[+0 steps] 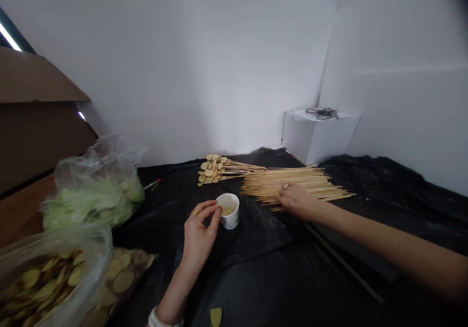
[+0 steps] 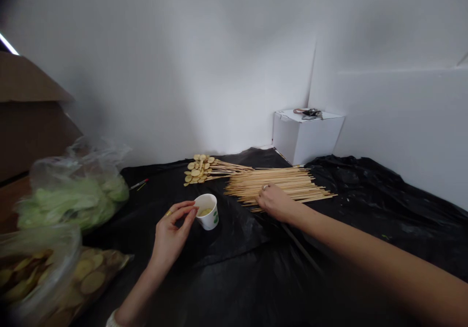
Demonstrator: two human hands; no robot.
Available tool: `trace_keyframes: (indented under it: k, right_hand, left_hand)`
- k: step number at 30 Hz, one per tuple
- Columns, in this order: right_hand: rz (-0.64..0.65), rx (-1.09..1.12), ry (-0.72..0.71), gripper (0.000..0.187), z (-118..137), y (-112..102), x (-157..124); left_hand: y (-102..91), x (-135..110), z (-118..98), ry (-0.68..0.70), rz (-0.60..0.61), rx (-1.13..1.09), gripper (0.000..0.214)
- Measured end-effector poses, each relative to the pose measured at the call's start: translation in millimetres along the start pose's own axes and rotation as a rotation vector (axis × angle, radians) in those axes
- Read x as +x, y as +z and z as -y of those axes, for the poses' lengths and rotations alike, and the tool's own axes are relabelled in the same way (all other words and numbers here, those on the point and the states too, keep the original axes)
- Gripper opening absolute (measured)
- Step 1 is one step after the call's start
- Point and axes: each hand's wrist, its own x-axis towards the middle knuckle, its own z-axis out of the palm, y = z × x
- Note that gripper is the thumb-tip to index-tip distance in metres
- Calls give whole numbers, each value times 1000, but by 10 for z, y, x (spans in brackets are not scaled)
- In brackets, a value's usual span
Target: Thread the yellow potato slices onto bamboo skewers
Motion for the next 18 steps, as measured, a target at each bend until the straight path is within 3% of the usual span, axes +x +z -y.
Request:
trace_keyframes:
  k: [4,10,14,18]
  right_hand:
    - [-116,15,46,13,39,-193,85]
    - [-119,110,91,18,203,-350,245]
    - [-174,352,362,24,385,-555,400]
    - [-150,676,413,34,594,-759,623]
  left_hand:
    - [-5,0,-18,-4,-5,0,20]
    - [-9,0,2,-17,-9,-2,19]
    - [-6,-14,-1,-20,-10,-8,18]
    - [-1,-19,6,-1,-8,-25,18]
